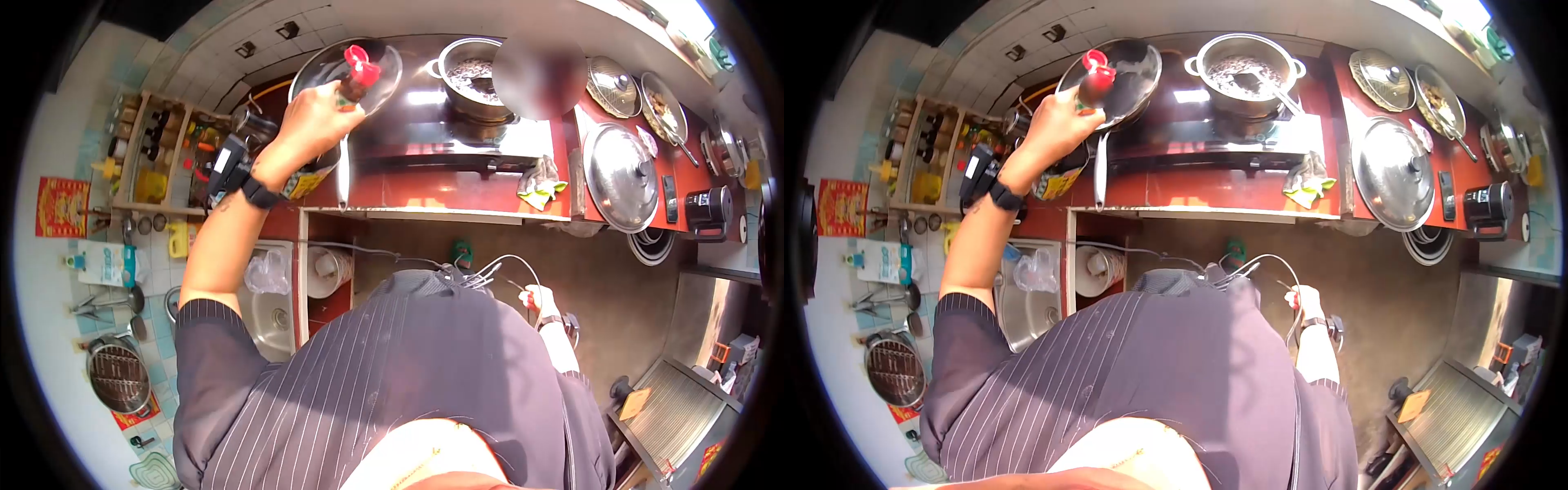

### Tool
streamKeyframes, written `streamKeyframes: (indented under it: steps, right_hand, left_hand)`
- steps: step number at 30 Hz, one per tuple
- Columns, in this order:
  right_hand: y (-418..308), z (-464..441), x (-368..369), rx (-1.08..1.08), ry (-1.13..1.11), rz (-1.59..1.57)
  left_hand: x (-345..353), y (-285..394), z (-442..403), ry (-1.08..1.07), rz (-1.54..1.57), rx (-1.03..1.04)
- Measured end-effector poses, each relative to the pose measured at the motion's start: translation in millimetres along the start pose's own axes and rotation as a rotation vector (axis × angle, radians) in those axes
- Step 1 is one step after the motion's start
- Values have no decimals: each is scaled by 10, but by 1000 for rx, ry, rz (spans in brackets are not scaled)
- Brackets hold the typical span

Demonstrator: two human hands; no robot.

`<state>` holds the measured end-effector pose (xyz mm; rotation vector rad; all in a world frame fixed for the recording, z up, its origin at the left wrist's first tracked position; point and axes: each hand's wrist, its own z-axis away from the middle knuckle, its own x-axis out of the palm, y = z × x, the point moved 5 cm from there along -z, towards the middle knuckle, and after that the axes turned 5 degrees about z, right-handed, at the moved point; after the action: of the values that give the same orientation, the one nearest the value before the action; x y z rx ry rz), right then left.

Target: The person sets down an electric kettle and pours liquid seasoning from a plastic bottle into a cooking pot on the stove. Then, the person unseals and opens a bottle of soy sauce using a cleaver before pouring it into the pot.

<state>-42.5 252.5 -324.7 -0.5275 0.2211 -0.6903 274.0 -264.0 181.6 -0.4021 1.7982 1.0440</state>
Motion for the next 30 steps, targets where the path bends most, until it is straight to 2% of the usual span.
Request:
streamKeyframes:
  steps: [2,4,7,14,21,30]
  right_hand:
    - [-240,192,-125,-33,42,-34]
    - [-150,-98,-459,-91,23,88]
    - [-164,-67,-693,-32,139,-15]
    - [58,157,-691,7,238,-118]
    - [411,241,-616,61,208,-178]
    - [536,101,-503,16,245,-263]
  left_hand:
    - [198,74,-432,-39,-92,52]
    - [388,163,-799,-59,-133,74]
    - [646,218,-1291,-138,-206,58]
    - [1211,250,-1973,-353,-382,134]
    - [1462,320,-2174,-457,-534,186]
    - [1544,246,-2244,-404,-508,217]
